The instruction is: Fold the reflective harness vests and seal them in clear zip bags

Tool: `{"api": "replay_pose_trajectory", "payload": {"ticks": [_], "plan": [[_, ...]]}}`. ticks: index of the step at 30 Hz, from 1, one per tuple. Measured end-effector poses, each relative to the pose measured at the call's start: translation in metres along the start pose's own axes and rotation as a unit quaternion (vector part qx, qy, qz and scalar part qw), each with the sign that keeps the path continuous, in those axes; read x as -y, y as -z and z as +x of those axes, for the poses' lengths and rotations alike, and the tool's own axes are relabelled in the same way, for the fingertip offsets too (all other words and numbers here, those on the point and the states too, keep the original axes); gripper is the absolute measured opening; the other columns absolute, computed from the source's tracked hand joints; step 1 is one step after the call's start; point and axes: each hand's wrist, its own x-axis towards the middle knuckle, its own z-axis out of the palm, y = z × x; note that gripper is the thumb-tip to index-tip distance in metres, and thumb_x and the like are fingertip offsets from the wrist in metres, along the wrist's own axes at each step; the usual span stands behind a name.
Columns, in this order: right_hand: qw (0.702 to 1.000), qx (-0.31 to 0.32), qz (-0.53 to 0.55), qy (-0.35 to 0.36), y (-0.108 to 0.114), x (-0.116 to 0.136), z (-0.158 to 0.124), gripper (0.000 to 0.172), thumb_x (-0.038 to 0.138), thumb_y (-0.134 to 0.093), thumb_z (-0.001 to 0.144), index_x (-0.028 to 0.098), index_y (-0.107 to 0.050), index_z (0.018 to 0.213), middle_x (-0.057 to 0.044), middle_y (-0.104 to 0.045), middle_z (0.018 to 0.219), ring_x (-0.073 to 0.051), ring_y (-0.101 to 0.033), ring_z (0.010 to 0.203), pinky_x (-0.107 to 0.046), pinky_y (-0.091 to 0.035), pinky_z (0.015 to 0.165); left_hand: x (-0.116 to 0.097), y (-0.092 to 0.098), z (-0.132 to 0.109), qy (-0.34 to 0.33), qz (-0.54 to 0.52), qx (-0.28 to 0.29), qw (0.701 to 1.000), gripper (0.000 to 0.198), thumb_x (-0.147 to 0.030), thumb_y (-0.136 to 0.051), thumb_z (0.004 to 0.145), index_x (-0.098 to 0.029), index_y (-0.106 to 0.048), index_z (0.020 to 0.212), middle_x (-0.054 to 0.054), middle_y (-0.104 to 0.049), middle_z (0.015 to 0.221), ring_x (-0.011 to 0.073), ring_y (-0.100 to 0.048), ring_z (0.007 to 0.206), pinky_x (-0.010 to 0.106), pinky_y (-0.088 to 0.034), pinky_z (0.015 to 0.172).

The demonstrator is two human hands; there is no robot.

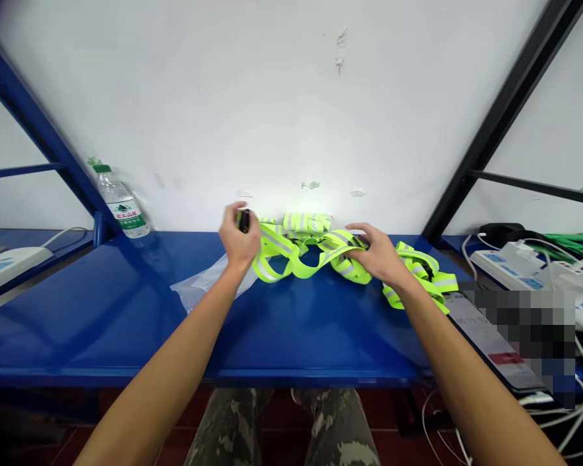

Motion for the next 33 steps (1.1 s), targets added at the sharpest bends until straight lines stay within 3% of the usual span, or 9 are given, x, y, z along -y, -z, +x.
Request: {"api": "replay_pose_trajectory", "payload": {"ticks": [2, 5, 8, 12, 17, 20, 25, 29, 33], "plan": [[0.994, -0.02, 0.103, -0.03, -0.008, 0.019, 0.003, 0.055, 0.029, -0.076, 0.062, 0.021, -0.066, 0.115, -0.004, -0.07, 0.085, -0.017, -0.06, 0.066, -0.028, -0.045, 0.056, -0.012, -0.009, -0.014, 0.007, -0.05, 0.152, 0.987, 0.027, -0.034, -0.062, 0.086, -0.017, -0.064, 0.107, 0.005, -0.069, 0.096, 0.0182, -0.066, 0.09, 0.03, -0.051, 0.085], [0.973, 0.017, 0.22, -0.071, -0.018, 0.041, 0.003, 0.05, 0.024, -0.081, 0.052, 0.018, -0.07, 0.1, -0.005, -0.07, 0.09, -0.016, -0.059, 0.067, -0.027, -0.046, 0.056, -0.029, -0.019, -0.034, 0.058, -0.149, 0.343, 0.926, 0.038, -0.043, -0.071, 0.081, -0.017, -0.068, 0.109, 0.007, -0.072, 0.104, 0.0207, -0.067, 0.1, 0.031, -0.05, 0.091], [0.939, 0.114, 0.298, -0.128, -0.019, 0.051, 0.001, 0.058, 0.02, -0.081, 0.051, 0.017, -0.071, 0.108, -0.006, -0.071, 0.088, -0.016, -0.061, 0.067, -0.028, -0.046, 0.058, -0.037, -0.022, -0.043, 0.102, -0.243, 0.427, 0.865, 0.041, -0.042, -0.074, 0.079, -0.016, -0.068, 0.11, 0.01, -0.071, 0.114, 0.0222, -0.065, 0.108, 0.034, -0.048, 0.099], [0.905, 0.17, 0.361, -0.151, -0.017, 0.049, -0.004, 0.062, 0.025, -0.078, 0.06, 0.016, -0.069, 0.121, -0.007, -0.073, 0.087, -0.019, -0.065, 0.074, -0.032, -0.05, 0.067, -0.032, -0.022, -0.044, 0.168, -0.287, 0.427, 0.841, 0.049, -0.032, -0.08, 0.074, -0.015, -0.065, 0.117, 0.011, -0.072, 0.113, 0.0243, -0.063, 0.114, 0.037, -0.048, 0.1], [0.932, 0.097, 0.337, -0.091, -0.033, 0.046, -0.003, 0.046, 0.025, -0.083, 0.06, 0.019, -0.076, 0.104, -0.009, -0.074, 0.105, -0.026, -0.064, 0.111, -0.039, -0.048, 0.099, -0.025, -0.027, -0.046, 0.222, -0.332, 0.402, 0.824, 0.057, -0.035, -0.082, 0.071, -0.015, -0.064, 0.122, 0.013, -0.065, 0.128, 0.0265, -0.054, 0.128, 0.039, -0.042, 0.107], [0.938, 0.045, 0.336, -0.069, -0.047, 0.044, 0.0, 0.035, 0.031, -0.079, 0.067, 0.019, -0.076, 0.099, -0.009, -0.074, 0.109, -0.026, -0.061, 0.121, -0.042, -0.042, 0.109, -0.024, -0.03, -0.05, 0.252, -0.346, 0.391, 0.815, 0.059, -0.034, -0.084, 0.068, -0.018, -0.065, 0.122, 0.009, -0.065, 0.126, 0.0251, -0.055, 0.125, 0.038, -0.042, 0.106], [0.973, 0.036, 0.228, -0.018, -0.051, 0.032, 0.003, 0.04, 0.041, -0.071, 0.077, 0.02, -0.073, 0.111, -0.009, -0.072, 0.115, -0.026, -0.062, 0.117, -0.046, -0.043, 0.107, -0.023, -0.029, -0.05, 0.293, -0.374, 0.387, 0.79, 0.066, -0.022, -0.089, 0.054, -0.018, -0.067, 0.117, 0.004, -0.069, 0.101, 0.0196, -0.063, 0.097, 0.036, -0.048, 0.093], [0.997, 0.047, 0.054, 0.019, -0.031, 0.02, 0.004, 0.032, 0.048, -0.073, 0.075, 0.02, -0.076, 0.089, -0.014, -0.064, 0.128, -0.031, -0.06, 0.118, -0.049, -0.05, 0.097, -0.023, -0.024, -0.043, 0.272, -0.359, 0.367, 0.814, 0.06, -0.019, -0.086, 0.056, -0.018, -0.069, 0.114, 0.002, -0.067, 0.093, 0.0152, -0.061, 0.087, 0.032, -0.048, 0.087], [0.992, 0.087, -0.013, 0.086, -0.014, 0.021, 0.006, 0.027, 0.048, -0.07, 0.078, 0.022, -0.073, 0.077, -0.009, -0.051, 0.145, -0.033, -0.049, 0.132, -0.052, -0.043, 0.105, -0.023, -0.022, -0.037, 0.229, -0.339, 0.363, 0.837, 0.051, -0.02, -0.083, 0.06, -0.017, -0.07, 0.109, 0.002, -0.066, 0.094, 0.0142, -0.06, 0.087, 0.029, -0.048, 0.086]]}}
